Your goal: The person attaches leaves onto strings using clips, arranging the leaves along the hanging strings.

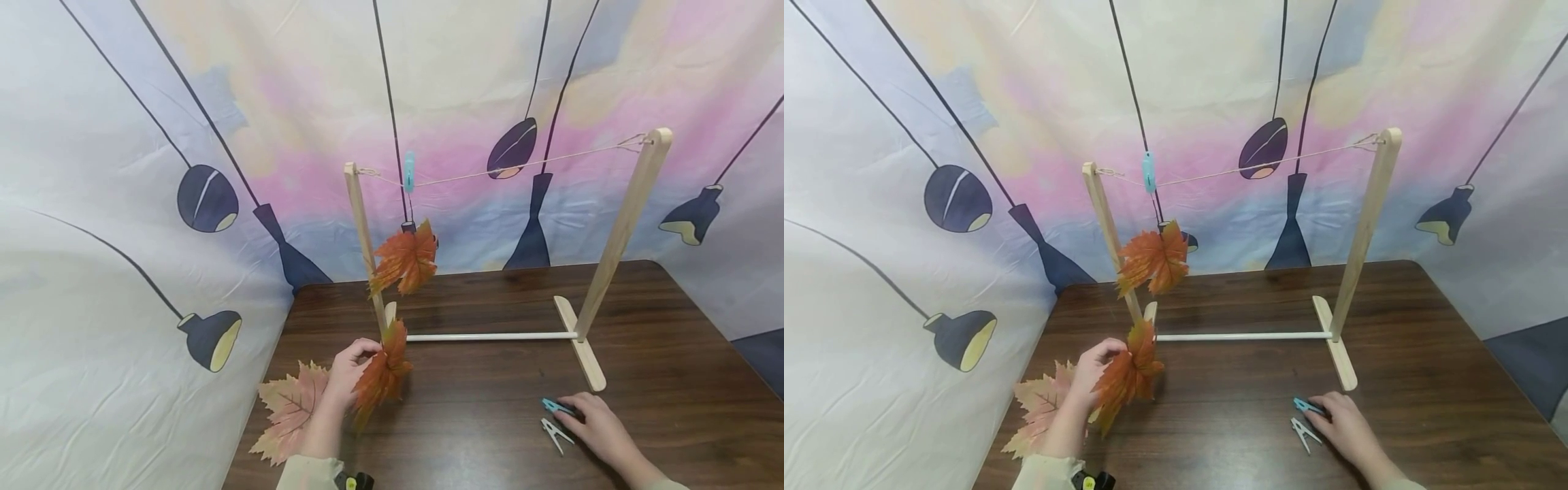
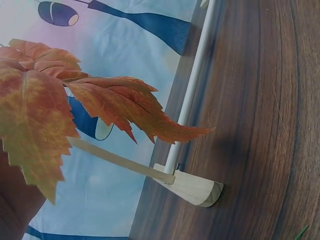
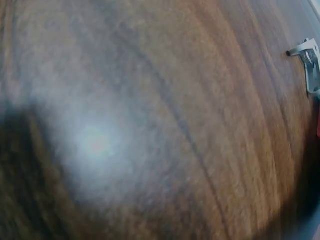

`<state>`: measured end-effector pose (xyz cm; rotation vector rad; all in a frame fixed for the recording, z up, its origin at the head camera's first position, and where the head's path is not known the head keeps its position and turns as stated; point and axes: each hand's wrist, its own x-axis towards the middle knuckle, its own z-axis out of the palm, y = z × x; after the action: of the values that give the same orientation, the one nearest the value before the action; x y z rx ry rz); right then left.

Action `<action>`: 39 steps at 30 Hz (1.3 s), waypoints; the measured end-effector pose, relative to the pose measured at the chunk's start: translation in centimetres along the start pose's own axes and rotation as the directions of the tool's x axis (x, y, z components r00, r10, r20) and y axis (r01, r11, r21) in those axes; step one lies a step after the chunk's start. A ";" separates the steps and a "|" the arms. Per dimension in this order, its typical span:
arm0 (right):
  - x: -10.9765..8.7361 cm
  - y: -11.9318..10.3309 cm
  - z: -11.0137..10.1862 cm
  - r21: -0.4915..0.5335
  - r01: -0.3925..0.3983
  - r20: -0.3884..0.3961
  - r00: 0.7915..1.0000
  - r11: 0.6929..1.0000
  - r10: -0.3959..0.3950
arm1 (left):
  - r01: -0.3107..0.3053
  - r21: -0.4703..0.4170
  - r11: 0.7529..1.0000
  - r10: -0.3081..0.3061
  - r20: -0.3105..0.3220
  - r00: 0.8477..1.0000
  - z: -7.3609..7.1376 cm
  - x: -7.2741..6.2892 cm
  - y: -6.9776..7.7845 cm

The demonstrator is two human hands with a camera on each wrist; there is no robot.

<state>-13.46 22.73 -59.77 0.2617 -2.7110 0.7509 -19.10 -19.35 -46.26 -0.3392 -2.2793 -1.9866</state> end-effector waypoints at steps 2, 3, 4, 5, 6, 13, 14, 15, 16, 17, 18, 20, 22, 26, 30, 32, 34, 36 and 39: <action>-0.2 0.2 0.0 -0.001 0.034 -0.033 0.999 0.999 -0.034 | -0.046 0.009 0.999 0.047 -0.004 0.999 0.1 0.0 -0.1; -0.3 0.4 0.0 -0.007 0.054 -0.054 0.997 0.999 -0.054 | -0.062 0.015 0.998 0.062 -0.009 0.998 0.2 0.0 -0.2; -0.4 0.5 0.0 -0.010 0.074 -0.073 0.995 0.997 -0.075 | -0.073 0.028 0.997 0.074 -0.014 0.997 0.2 0.0 -0.2; -0.6 0.6 0.0 -0.011 0.094 -0.095 0.991 0.995 -0.095 | -0.074 0.023 0.997 0.074 -0.014 0.997 0.2 -0.1 -0.2; -0.7 0.7 0.0 -0.013 0.115 -0.116 0.987 0.993 -0.115 | -0.064 0.009 0.998 0.064 -0.012 0.998 0.3 -0.1 -0.2; -1.3 1.4 0.4 -0.013 0.192 -0.179 0.965 0.981 -0.191 | 0.007 -0.036 0.999 -0.007 -0.001 1.000 0.4 -0.1 0.2; -1.3 1.5 0.4 -0.018 0.194 -0.178 0.965 0.981 -0.194 | 0.002 -0.030 1.000 -0.002 0.003 1.000 0.5 -0.1 0.3; -1.3 1.5 0.5 -0.020 0.201 -0.179 0.963 0.979 -0.201 | 0.004 -0.030 1.000 -0.004 0.008 1.000 0.5 -0.1 0.5; -1.3 1.6 0.5 -0.022 0.205 -0.181 0.962 0.978 -0.206 | -0.005 -0.019 1.000 0.005 0.007 1.000 0.6 0.0 0.5; -1.4 1.6 0.5 -0.024 0.208 -0.181 0.961 0.978 -0.209 | -0.018 -0.009 1.000 0.018 0.007 1.000 0.7 0.0 0.6; -1.4 1.7 0.6 -0.025 0.211 -0.183 0.960 0.977 -0.212 | -0.029 0.001 1.000 0.029 0.008 1.000 0.8 0.0 0.7; -1.4 1.7 0.6 -0.030 0.213 -0.182 0.959 0.976 -0.215 | -0.041 -0.004 0.999 0.041 0.009 0.999 0.9 0.1 0.9; -1.5 1.7 0.6 -0.032 0.217 -0.184 0.958 0.976 -0.219 | -0.063 0.019 0.998 0.063 0.006 0.998 1.0 0.1 0.9; -1.6 1.6 0.4 -0.034 0.197 -0.179 0.963 0.980 -0.200 | -0.072 0.022 0.997 0.072 0.033 0.997 1.1 0.4 1.0; -1.7 1.3 0.2 -0.039 0.143 -0.161 0.976 0.989 -0.147 | -0.100 0.018 0.995 0.099 0.067 0.993 1.3 0.6 1.1; -1.6 1.2 0.0 -0.031 0.116 -0.156 0.980 0.993 -0.120 | -0.119 0.023 0.993 0.117 0.080 0.990 1.5 0.8 1.1; -1.5 1.0 -0.3 -0.025 0.090 -0.160 0.983 0.996 -0.093 | -0.125 0.032 0.992 0.122 0.084 0.989 1.6 0.9 1.0; -1.3 0.8 -0.6 -0.015 0.078 -0.169 0.982 0.997 -0.079 | -0.125 0.036 0.991 0.122 0.085 0.989 1.8 1.0 1.0; -0.9 0.5 -1.2 -0.011 0.038 -0.166 0.985 0.999 -0.040 | -0.123 0.034 0.992 0.120 0.082 0.989 1.9 1.2 1.1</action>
<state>-12.47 23.82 -59.31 0.2383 -2.5436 0.7169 -19.84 -17.16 -45.19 -0.5493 -2.2804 -1.8999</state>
